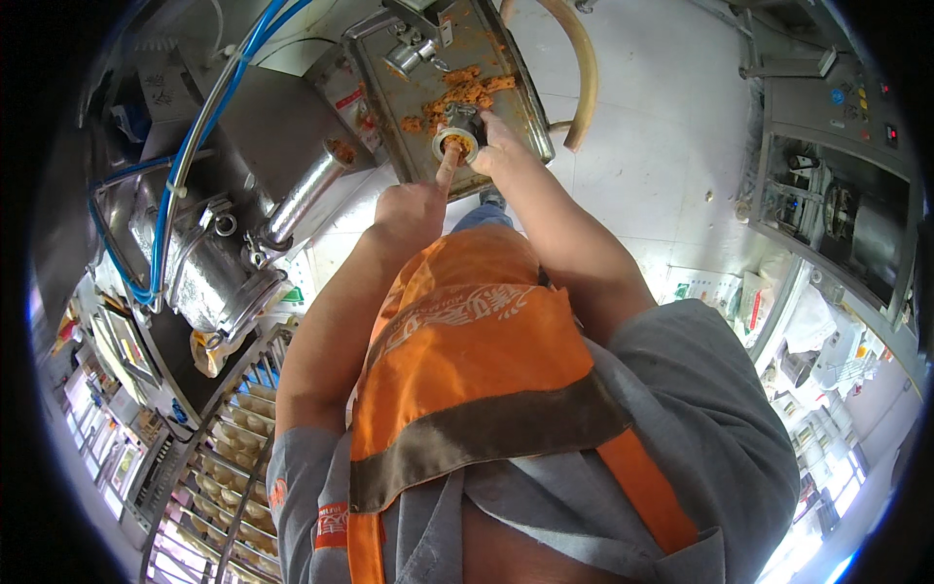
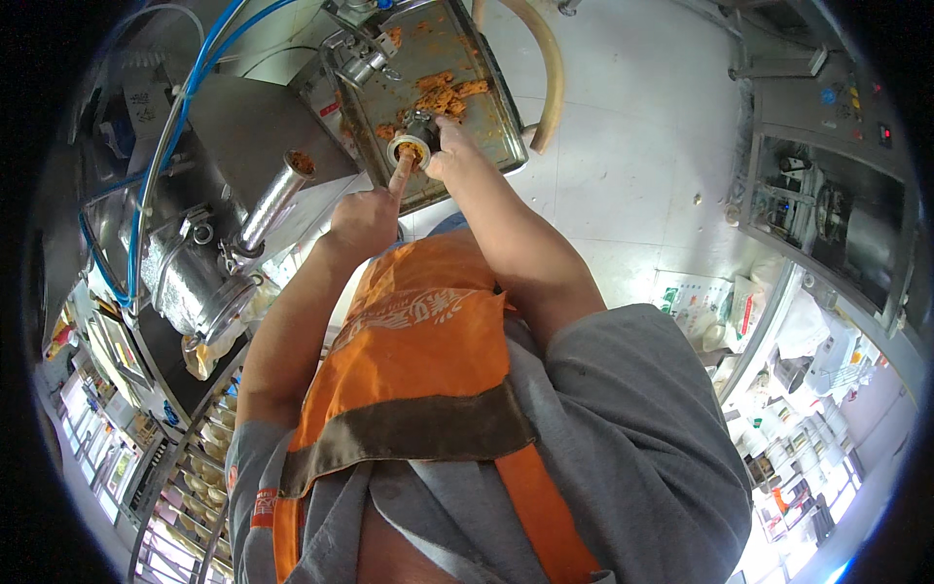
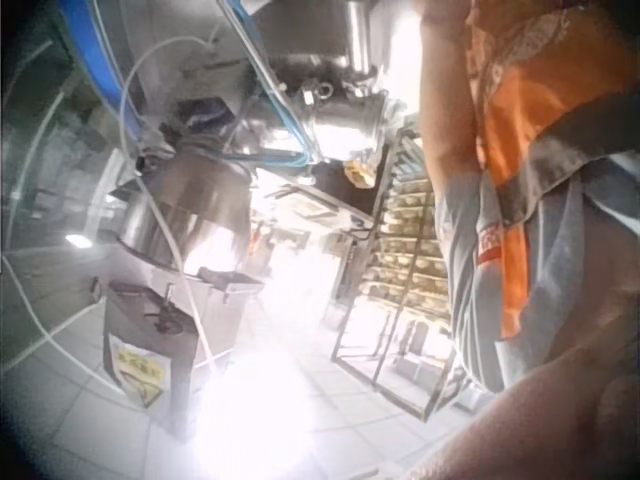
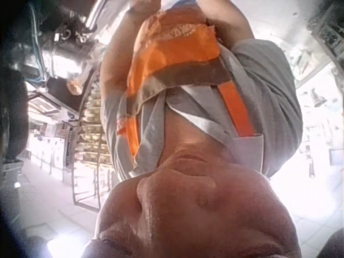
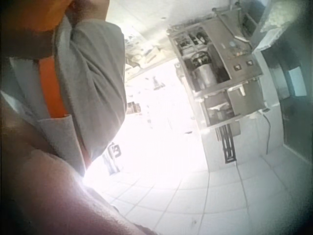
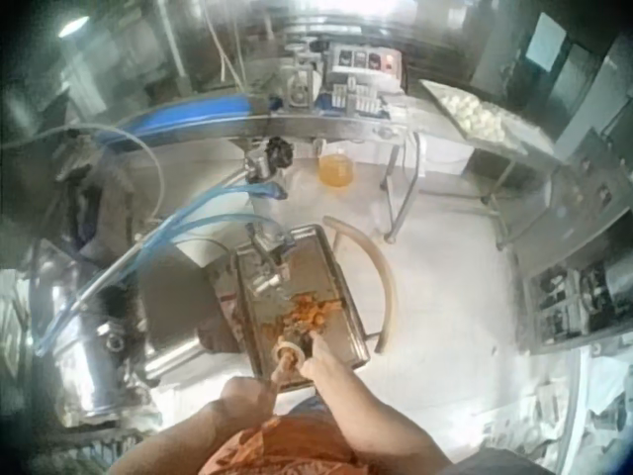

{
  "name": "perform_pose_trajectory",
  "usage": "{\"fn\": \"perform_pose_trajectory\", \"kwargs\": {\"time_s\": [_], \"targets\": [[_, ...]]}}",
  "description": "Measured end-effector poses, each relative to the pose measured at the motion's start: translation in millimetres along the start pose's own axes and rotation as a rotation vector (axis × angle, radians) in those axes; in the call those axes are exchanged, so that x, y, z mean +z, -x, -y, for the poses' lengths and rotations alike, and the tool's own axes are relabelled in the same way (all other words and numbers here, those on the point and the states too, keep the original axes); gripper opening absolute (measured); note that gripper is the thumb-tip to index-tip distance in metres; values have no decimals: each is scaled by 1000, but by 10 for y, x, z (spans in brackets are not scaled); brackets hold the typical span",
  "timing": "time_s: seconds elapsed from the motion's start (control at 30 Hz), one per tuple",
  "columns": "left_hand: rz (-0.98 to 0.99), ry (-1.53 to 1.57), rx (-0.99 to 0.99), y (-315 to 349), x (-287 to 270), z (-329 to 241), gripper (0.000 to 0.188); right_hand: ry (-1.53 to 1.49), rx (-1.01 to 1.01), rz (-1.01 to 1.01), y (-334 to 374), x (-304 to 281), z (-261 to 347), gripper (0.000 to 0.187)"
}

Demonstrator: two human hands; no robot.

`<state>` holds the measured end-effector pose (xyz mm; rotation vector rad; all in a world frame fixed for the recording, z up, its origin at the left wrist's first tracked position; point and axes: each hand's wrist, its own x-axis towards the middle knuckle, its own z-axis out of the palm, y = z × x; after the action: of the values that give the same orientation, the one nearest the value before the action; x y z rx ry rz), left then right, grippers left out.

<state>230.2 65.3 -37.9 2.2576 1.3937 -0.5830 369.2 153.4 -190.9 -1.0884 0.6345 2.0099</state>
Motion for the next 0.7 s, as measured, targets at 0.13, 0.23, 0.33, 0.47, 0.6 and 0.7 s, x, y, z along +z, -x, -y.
{"fn": "perform_pose_trajectory", "kwargs": {"time_s": [0.13,0.23,0.33,0.47,0.6,0.7], "targets": [[152,-10,-21,-160,-131,-12,91,23,-10,-5,114,44,47,46],[246,-39,-29,-284,-179,-29,89,-45,4,-28,160,59,70,31],[271,-8,-41,-418,-199,-20,86,-44,-11,-14,125,29,66,30],[249,14,-28,-479,-307,-9,84,-45,84,-49,30,-20,37,36],[363,-34,-56,-354,-484,-108,80,4,40,-35,56,-32,20,33],[425,-36,-94,-342,-554,-152,79,-19,79,-14,142,19,25,31]]}}
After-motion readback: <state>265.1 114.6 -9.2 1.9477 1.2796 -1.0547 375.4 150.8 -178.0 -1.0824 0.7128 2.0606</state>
